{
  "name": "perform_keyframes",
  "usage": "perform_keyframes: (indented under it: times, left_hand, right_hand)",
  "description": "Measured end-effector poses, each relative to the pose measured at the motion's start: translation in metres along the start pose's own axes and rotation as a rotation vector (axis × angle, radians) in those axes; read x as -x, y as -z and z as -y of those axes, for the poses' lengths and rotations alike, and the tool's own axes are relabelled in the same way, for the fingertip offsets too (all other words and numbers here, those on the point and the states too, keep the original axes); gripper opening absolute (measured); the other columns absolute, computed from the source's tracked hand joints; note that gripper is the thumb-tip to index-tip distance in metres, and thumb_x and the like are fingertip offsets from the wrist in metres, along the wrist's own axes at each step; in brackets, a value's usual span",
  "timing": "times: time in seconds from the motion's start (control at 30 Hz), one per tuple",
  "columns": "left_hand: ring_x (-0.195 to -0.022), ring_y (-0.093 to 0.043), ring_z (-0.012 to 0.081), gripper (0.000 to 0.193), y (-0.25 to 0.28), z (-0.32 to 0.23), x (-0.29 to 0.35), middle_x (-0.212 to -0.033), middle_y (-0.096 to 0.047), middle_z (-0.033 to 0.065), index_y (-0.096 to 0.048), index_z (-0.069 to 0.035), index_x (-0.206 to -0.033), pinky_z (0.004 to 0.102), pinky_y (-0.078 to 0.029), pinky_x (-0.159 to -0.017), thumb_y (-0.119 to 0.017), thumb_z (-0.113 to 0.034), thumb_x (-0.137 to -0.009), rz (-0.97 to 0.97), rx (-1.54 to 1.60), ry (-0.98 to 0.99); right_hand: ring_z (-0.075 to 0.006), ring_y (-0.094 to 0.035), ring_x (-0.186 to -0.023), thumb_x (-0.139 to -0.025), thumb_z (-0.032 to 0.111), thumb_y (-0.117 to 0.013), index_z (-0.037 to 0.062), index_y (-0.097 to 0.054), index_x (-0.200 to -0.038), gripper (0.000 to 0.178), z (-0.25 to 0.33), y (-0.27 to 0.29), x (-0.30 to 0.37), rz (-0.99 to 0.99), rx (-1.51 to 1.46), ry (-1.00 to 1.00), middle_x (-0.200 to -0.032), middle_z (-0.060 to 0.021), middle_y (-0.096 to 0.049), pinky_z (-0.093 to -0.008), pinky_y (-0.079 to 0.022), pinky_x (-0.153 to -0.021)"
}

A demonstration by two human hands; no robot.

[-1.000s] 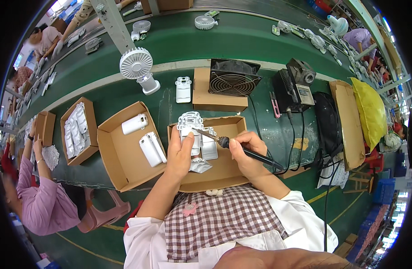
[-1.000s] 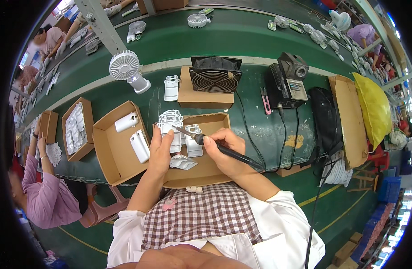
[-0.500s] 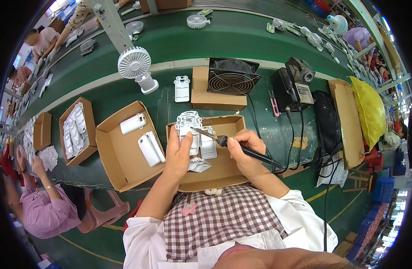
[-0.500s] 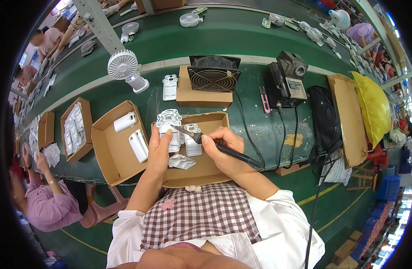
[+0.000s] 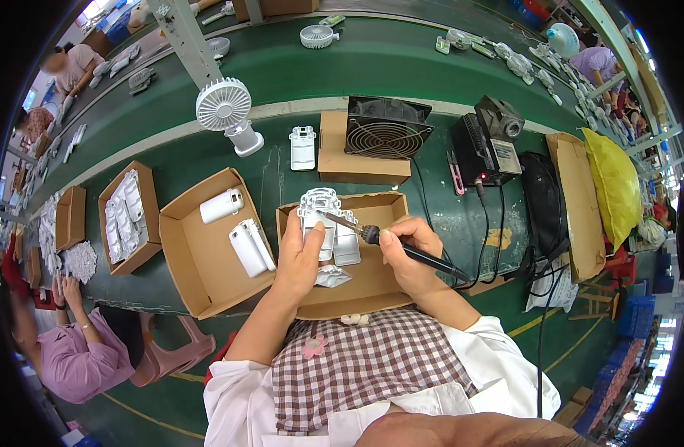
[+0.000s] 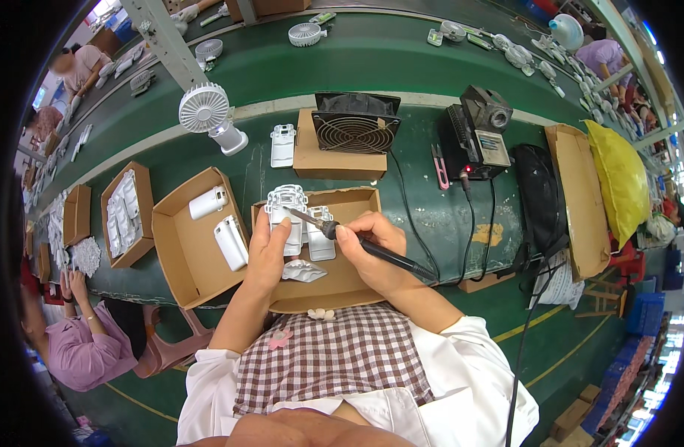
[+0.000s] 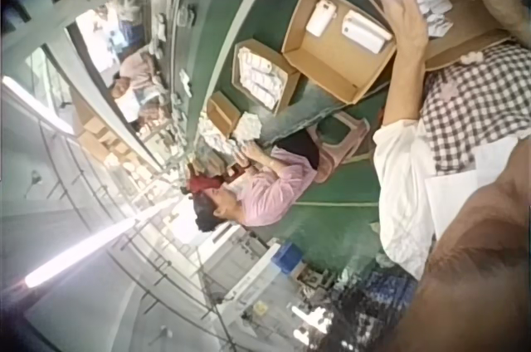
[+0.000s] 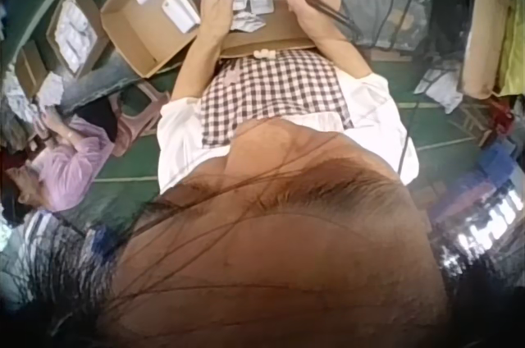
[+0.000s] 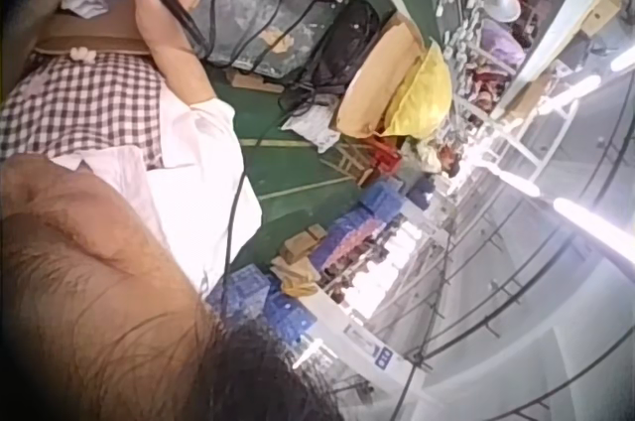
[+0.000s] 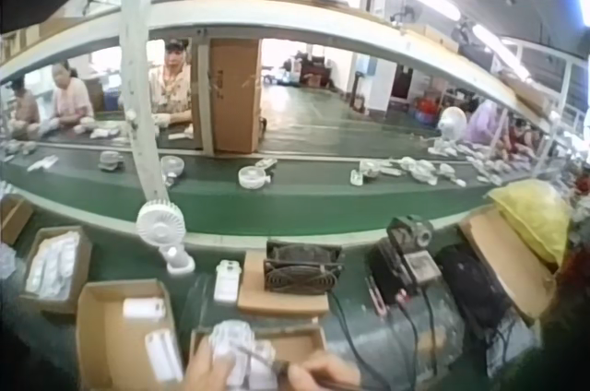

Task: The person modifies plastic casing components using a soldering iron and sorts the parts and cardboard boxes by hand.

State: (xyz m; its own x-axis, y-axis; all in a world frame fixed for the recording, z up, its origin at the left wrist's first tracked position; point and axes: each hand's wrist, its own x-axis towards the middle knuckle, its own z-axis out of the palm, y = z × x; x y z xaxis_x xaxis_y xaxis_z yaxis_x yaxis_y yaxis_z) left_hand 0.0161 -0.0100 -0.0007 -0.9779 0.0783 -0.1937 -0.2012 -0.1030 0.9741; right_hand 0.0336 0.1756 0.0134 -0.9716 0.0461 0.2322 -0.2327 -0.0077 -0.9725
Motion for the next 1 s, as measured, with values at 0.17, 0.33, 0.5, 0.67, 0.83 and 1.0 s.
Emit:
perform_keyframes:
  times: [0.17,0.33,0.5,0.67,0.83,1.0]
  left_hand:
    - [-0.071,-0.051,0.0071,0.031,0.001,0.011,-0.003,-0.090,-0.055,0.0031,-0.042,-0.002,-0.121,0.0222,-0.045,-0.060,-0.046,-0.017,-0.095,-0.012,-0.028,-0.123]
    - [-0.069,-0.050,0.0067,0.030,0.000,0.006,-0.001,-0.091,-0.055,0.0030,-0.042,-0.001,-0.121,0.0222,-0.043,-0.058,-0.045,-0.016,-0.095,0.000,-0.026,-0.138]
    - [-0.080,-0.052,0.0098,0.032,0.002,0.008,-0.002,-0.096,-0.056,0.0049,-0.042,-0.001,-0.123,0.0235,-0.045,-0.070,-0.045,-0.015,-0.095,0.001,-0.059,-0.177]
    - [-0.092,-0.052,0.0123,0.034,0.002,0.004,-0.003,-0.105,-0.054,0.0063,-0.042,-0.001,-0.124,0.0261,-0.043,-0.082,-0.048,-0.013,-0.093,0.042,0.120,-0.055]
    - [-0.094,-0.053,0.0136,0.038,0.002,0.002,-0.004,-0.111,-0.053,0.0072,-0.040,-0.004,-0.125,0.0282,-0.044,-0.084,-0.051,-0.015,-0.091,0.075,0.278,0.049]
    - [-0.099,-0.055,0.0160,0.040,0.004,-0.005,-0.005,-0.112,-0.053,0.0077,-0.035,-0.005,-0.126,0.0315,-0.046,-0.086,-0.049,-0.026,-0.095,0.188,0.531,0.181]
  right_hand:
    - [-0.0042,-0.047,-0.059,-0.084,0.009,-0.067,0.0023,-0.056,-0.082,0.013,0.002,-0.002,0.000,0.000,-0.006,0.009,-0.070,-0.0017,-0.056,-0.0200,-0.037,-0.051]
    - [-0.0042,-0.047,-0.059,-0.084,0.009,-0.067,0.0023,-0.056,-0.082,0.013,0.000,-0.001,0.000,0.000,-0.006,0.006,-0.070,-0.0018,-0.056,-0.0200,-0.037,-0.051]
    - [-0.0045,-0.048,-0.059,-0.084,0.008,-0.066,0.0025,-0.055,-0.082,0.012,0.002,-0.001,0.000,0.015,0.006,0.002,-0.070,-0.0019,-0.057,-0.0202,-0.037,-0.051]
    - [-0.0070,-0.048,-0.055,-0.087,0.007,-0.060,0.0027,-0.051,-0.085,0.011,0.002,0.003,0.002,-0.015,-0.044,0.091,-0.073,-0.0059,-0.055,-0.0205,-0.039,-0.050]
    - [-0.0085,-0.048,-0.053,-0.089,0.009,-0.055,0.0030,-0.046,-0.085,0.011,0.002,0.004,0.004,-0.046,-0.072,0.174,-0.072,-0.0082,-0.053,-0.0207,-0.041,-0.049]
    - [-0.0081,-0.049,-0.056,-0.088,0.007,-0.057,0.0032,-0.048,-0.087,0.010,0.002,0.007,0.004,-0.039,-0.106,0.170,-0.075,-0.0078,-0.054,-0.0209,-0.041,-0.051]
